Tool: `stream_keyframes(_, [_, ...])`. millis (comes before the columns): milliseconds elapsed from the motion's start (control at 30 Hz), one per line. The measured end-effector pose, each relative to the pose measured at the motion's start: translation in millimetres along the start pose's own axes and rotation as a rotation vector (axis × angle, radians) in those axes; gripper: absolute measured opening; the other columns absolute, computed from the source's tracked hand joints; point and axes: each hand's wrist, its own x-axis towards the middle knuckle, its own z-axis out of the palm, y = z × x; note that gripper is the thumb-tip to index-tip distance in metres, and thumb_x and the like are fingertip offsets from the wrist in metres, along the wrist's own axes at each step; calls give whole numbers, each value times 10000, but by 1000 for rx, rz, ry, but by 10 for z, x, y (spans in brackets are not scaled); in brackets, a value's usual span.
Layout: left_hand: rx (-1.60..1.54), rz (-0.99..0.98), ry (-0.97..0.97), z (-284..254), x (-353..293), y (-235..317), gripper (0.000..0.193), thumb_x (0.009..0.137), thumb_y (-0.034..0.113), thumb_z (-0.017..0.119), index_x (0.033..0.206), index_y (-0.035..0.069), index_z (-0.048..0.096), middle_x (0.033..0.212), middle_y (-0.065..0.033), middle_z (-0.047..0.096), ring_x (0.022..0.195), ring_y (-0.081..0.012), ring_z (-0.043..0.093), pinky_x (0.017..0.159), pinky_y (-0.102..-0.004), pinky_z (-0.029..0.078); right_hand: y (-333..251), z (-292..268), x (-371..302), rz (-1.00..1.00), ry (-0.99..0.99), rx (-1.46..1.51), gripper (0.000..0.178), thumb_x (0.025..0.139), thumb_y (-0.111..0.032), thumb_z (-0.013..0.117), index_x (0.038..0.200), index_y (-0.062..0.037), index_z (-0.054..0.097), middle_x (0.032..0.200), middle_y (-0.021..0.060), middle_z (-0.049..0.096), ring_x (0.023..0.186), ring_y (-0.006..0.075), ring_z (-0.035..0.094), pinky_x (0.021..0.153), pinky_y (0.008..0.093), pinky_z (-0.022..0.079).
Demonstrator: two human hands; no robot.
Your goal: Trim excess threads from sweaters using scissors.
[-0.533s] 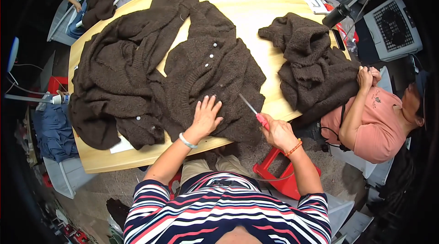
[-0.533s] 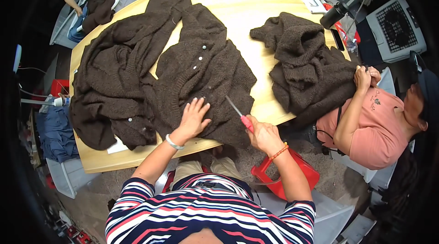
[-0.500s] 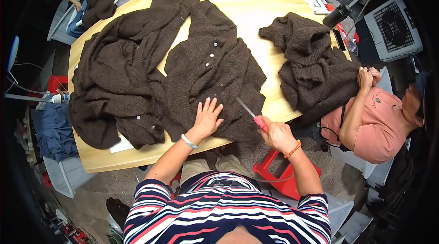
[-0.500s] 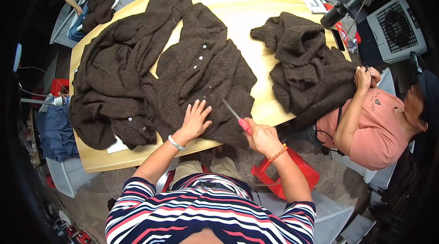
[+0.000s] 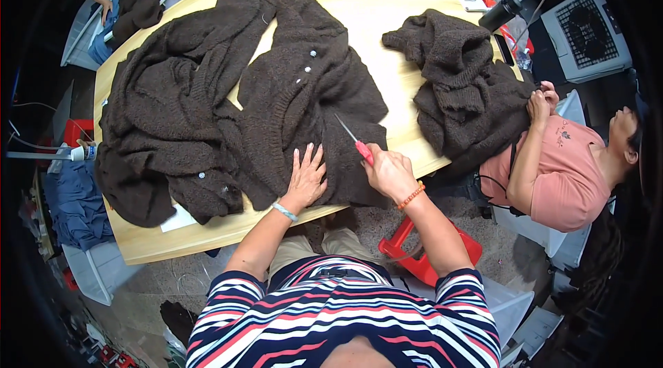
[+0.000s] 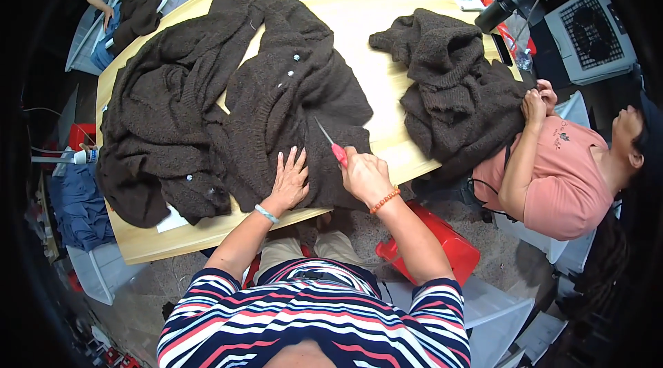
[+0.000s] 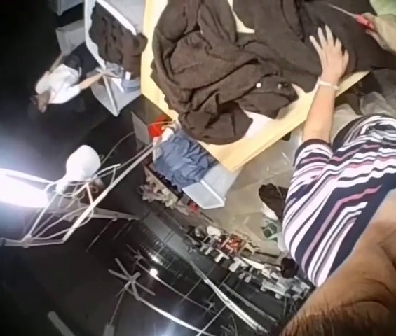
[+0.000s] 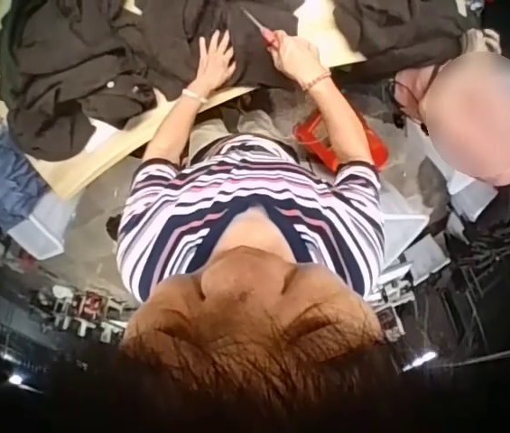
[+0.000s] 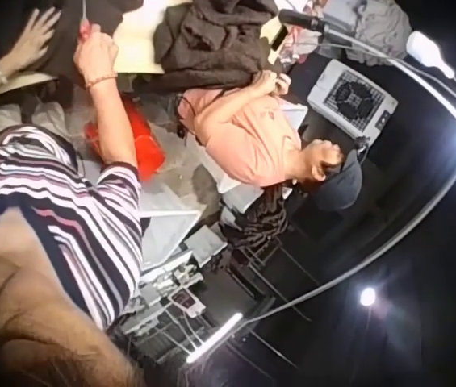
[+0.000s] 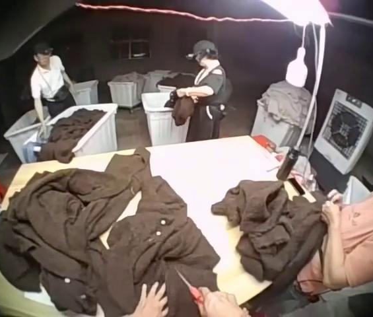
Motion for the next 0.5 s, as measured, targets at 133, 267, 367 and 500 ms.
stream_keyframes(133, [73,-3,-82,7,-33,-11,461,781,240,667,1197,49,605,1546,-195,245,1455,-409,132,1148,-624,88,-144,-65,-140,-103,-118,76,210,884,-239,596,942,-37,586,720,212,663,707,383,676,639,484,532])
stream_keyframes(267, [-9,-102,16,-117,-180,0,506,813,323,704,1238,74,588,1519,-222,274,1446,-409,158,1143,-614,152,-71,1,-535,-184,-347,72,250,867,-246,615,1027,-54,600,730,213,664,712,378,675,644,483,531])
stream_keyframes(367, [-79,-53,228,-150,-355,-127,450,813,198,710,1226,65,587,1418,-213,413,1330,-408,372,1090,-477,347,-32,-58,-695,-169,-342,62,318,866,-229,615,1132,-58,580,742,205,667,710,375,673,645,479,530])
stream_keyframes(500, [-231,-47,355,-296,-546,-167,348,747,61,726,1081,39,629,1112,-151,566,1042,-343,528,890,-418,473,-35,-28,-696,-134,-304,58,364,865,-222,619,1184,-60,550,752,201,670,714,368,676,650,471,531])
